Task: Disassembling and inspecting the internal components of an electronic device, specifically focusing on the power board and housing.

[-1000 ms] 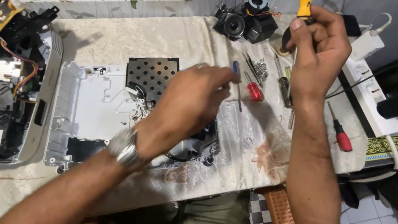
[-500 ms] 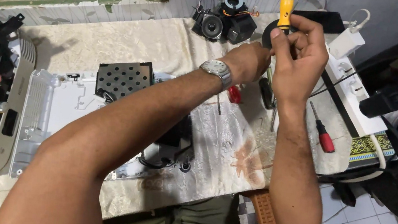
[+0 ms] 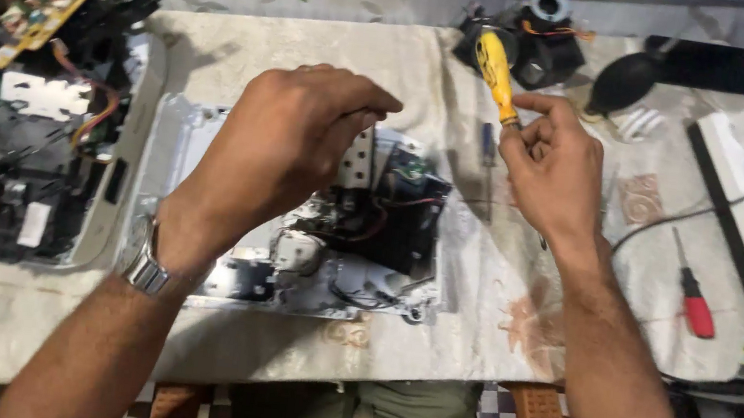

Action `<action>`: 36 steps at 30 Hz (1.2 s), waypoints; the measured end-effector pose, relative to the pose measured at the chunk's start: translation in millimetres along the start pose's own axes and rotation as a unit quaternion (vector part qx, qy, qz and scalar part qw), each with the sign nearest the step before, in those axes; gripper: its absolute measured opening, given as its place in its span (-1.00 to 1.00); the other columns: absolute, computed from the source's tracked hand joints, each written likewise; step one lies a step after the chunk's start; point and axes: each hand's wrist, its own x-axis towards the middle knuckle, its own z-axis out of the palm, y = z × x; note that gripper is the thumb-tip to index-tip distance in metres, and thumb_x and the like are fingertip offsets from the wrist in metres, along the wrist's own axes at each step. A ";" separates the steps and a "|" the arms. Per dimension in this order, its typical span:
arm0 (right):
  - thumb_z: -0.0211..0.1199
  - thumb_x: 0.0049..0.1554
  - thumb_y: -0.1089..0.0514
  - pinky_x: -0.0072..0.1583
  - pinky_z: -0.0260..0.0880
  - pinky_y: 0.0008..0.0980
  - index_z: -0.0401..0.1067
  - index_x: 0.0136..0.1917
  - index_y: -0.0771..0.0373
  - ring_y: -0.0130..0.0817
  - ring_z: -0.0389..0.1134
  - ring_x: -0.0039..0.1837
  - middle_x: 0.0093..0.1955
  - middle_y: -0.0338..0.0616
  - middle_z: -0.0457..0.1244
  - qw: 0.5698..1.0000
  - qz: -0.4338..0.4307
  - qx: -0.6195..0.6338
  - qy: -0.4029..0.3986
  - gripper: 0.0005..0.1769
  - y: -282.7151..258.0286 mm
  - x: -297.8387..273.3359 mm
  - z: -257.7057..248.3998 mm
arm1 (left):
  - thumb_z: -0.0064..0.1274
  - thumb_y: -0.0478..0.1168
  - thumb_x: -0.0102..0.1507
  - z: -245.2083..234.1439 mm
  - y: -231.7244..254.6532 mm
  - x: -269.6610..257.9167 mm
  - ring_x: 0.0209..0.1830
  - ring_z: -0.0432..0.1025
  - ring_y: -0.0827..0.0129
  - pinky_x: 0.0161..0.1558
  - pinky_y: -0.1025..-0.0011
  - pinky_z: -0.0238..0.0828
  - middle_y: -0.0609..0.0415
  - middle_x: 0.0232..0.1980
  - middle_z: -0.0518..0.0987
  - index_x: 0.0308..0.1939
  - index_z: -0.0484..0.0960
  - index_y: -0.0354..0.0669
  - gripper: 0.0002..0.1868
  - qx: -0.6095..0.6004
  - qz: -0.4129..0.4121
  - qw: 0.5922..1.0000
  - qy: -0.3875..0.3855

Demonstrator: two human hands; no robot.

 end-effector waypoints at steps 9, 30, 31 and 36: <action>0.19 0.27 0.11 -0.06 0.30 -0.03 0.39 0.32 0.09 -0.12 0.40 -0.14 -0.17 -0.25 0.38 0.972 0.043 -0.165 -0.159 -0.65 -11.3 -11.2 47.0 | 0.15 -0.47 0.25 -18.4 -35.1 -93.7 -0.01 0.59 0.20 0.10 0.36 0.62 -0.07 0.05 0.63 0.03 0.64 -0.29 -0.73 -0.088 -0.090 0.992 0.003; 0.43 -0.28 -0.63 0.59 0.00 0.32 -0.06 0.63 0.17 0.08 0.02 0.62 0.62 0.17 0.01 0.925 -0.324 -0.103 -0.168 0.49 -67.8 -45.4 21.4 | 0.05 -0.24 0.28 -9.6 -22.9 -103.3 -0.29 0.57 0.11 -0.34 0.16 0.44 0.12 -0.17 0.67 -0.10 0.68 -0.03 -0.84 -0.093 -0.124 0.973 -0.172; 0.43 -0.28 -0.63 0.59 0.00 0.32 -0.06 0.63 0.17 0.08 0.02 0.62 0.62 0.17 0.01 0.926 -0.323 -0.102 -0.168 0.49 -70.0 -46.3 24.4 | 0.05 -0.24 0.28 -11.8 -22.7 -101.5 -0.29 0.57 0.11 -0.34 0.16 0.44 0.12 -0.17 0.67 -0.10 0.68 -0.03 -0.84 -0.093 -0.125 0.973 -0.173; 0.56 -0.11 -0.40 0.46 0.20 0.25 -0.23 0.69 0.07 0.30 0.06 0.57 0.63 0.43 -0.11 0.920 -0.319 -0.115 -0.197 0.42 -76.2 -54.4 33.1 | 0.10 -0.19 0.29 -16.9 -21.3 -96.7 -0.34 0.60 0.29 -0.24 0.35 0.43 0.19 -0.25 0.73 -0.28 0.72 -0.07 -0.88 -0.192 -0.167 0.939 -0.231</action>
